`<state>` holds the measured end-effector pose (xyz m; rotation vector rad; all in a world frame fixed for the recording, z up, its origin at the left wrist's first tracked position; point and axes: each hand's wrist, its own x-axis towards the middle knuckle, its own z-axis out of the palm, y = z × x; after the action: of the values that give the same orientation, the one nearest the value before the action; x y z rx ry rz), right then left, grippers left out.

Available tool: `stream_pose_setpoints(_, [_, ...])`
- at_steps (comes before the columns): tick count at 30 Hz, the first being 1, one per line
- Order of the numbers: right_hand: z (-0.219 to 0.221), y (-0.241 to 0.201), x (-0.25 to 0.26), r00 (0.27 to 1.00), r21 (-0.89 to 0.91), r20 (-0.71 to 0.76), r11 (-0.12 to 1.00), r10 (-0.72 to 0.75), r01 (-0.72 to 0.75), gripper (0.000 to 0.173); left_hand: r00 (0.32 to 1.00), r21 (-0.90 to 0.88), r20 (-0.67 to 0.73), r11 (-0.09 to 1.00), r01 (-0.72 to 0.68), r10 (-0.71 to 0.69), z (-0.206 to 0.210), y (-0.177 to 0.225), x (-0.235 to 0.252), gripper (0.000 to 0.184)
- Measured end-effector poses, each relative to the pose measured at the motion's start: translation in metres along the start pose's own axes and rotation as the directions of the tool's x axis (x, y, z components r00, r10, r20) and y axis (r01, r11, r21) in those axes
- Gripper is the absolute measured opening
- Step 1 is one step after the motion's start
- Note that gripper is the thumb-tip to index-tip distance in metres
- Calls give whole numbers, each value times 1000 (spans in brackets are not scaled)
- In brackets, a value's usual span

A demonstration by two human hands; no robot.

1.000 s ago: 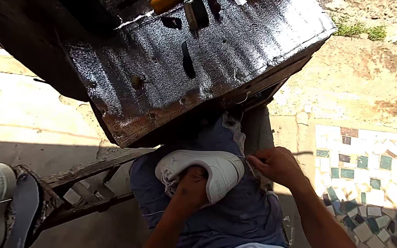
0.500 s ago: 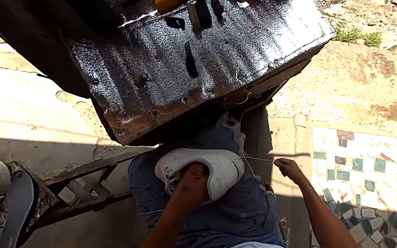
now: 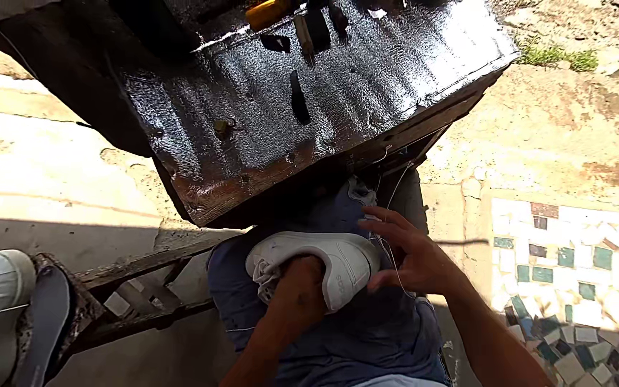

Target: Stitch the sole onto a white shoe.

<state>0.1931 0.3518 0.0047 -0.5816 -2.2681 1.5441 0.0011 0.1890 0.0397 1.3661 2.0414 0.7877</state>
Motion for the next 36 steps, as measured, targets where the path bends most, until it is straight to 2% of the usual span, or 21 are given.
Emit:
stream_pose_setpoints(1, [3, -4, 9, 998, -46, 64, 999, -13, 16, 72, 998, 72, -39, 996, -54, 57, -4, -4, -8, 27])
stream_pose_setpoints(3, [-1, -1, 18, 988, -46, 154, 999, -4, 11, 63, 994, 186, -88, 982, -43, 60, -31, -13, -33, 29])
stream_pose_setpoints(7, [-7, -6, 11, 979, -74, 168, 992, 116, -105, 65, 980, 302, -77, 932, 198, -183, -98, -53, -87, 27])
stream_pose_setpoints(9, [-14, -12, 7, 967, -160, 159, 972, 197, -172, 66, 985, 262, -5, 950, 167, -171, -104, -70, -98, 24])
stream_pose_setpoints(10, [-21, -15, 7, 963, -192, 152, 962, 222, -192, 58, 995, 161, 16, 982, 94, -98, -100, -72, -99, 22])
stream_pose_setpoints(12, [-33, -17, 5, 969, -129, 107, 970, 222, -208, 32, 993, -235, 53, 968, -92, 108, -88, -71, -96, 16])
stream_pose_setpoints(13, [-36, -15, 6, 977, 22, 87, 981, 192, -195, 28, 970, -428, 83, 888, -171, 227, -84, -65, -89, 14])
stream_pose_setpoints(14, [-36, -14, 7, 982, 269, 98, 946, 161, -181, 26, 941, -622, 81, 755, -210, 328, -79, -56, -82, 14])
stream_pose_setpoints(15, [-33, -13, 8, 981, 539, 131, 821, 141, -189, 26, 914, -786, 54, 582, -210, 403, -75, -48, -75, 15])
stream_pose_setpoints(16, [-29, -11, 10, 979, 753, 162, 627, 119, -201, 27, 894, -893, 17, 409, -187, 447, -71, -41, -67, 17])
stream_pose_setpoints(17, [-26, -11, 12, 978, 856, 178, 472, 108, -208, 29, 887, -937, -7, 306, -167, 463, -68, -37, -59, 20])
stream_pose_setpoints(18, [-24, -14, 13, 979, 868, 166, 453, 118, -202, 29, 896, -938, -18, 303, -169, 444, -64, -34, -51, 22])
stream_pose_setpoints(19, [-22, -17, 14, 983, 804, 113, 569, 143, -175, 25, 922, -888, -39, 409, -209, 386, -61, -30, -44, 22])
stream_pose_setpoints(20, [-22, -21, 13, 989, 624, 44, 769, 145, -140, 19, 946, -731, -76, 628, -269, 316, -57, -25, -38, 21])
stream_pose_setpoints(21, [-22, -26, 12, 994, 327, 7, 939, 109, -106, 28, 955, -437, -124, 849, -296, 269, -54, -20, -33, 22])
stream_pose_setpoints(22, [-20, -32, 10, 997, 11, 1, 997, 82, -82, 50, 955, -67, -142, 960, -273, 261, -50, -14, -29, 28])
stream_pose_setpoints(23, [-15, -37, 9, 998, -243, 3, 968, 60, -57, 70, 952, 227, -137, 944, -240, 275, -45, -8, -26, 32])
stream_pose_setpoints(24, [-8, -41, 8, 1000, -408, -13, 913, 27, -30, 80, 945, 411, -122, 882, -229, 302, -40, -5, -24, 33])
stream_pose_setpoints(26, [0, -42, 11, 997, -537, -62, 843, -44, 4, 82, 924, 579, -86, 773, -258, 373, -32, 0, -22, 30])
stream_pose_setpoints(31, [9, -41, 19, 977, -606, -106, 791, -187, 86, 70, 910, 589, -24, 742, -322, 414, -38, -7, -35, 33])
stream_pose_setpoints(36, [14, -37, 23, 976, -584, -79, 803, -201, 119, 63, 934, 535, 37, 782, -319, 356, -51, -17, -65, 31])
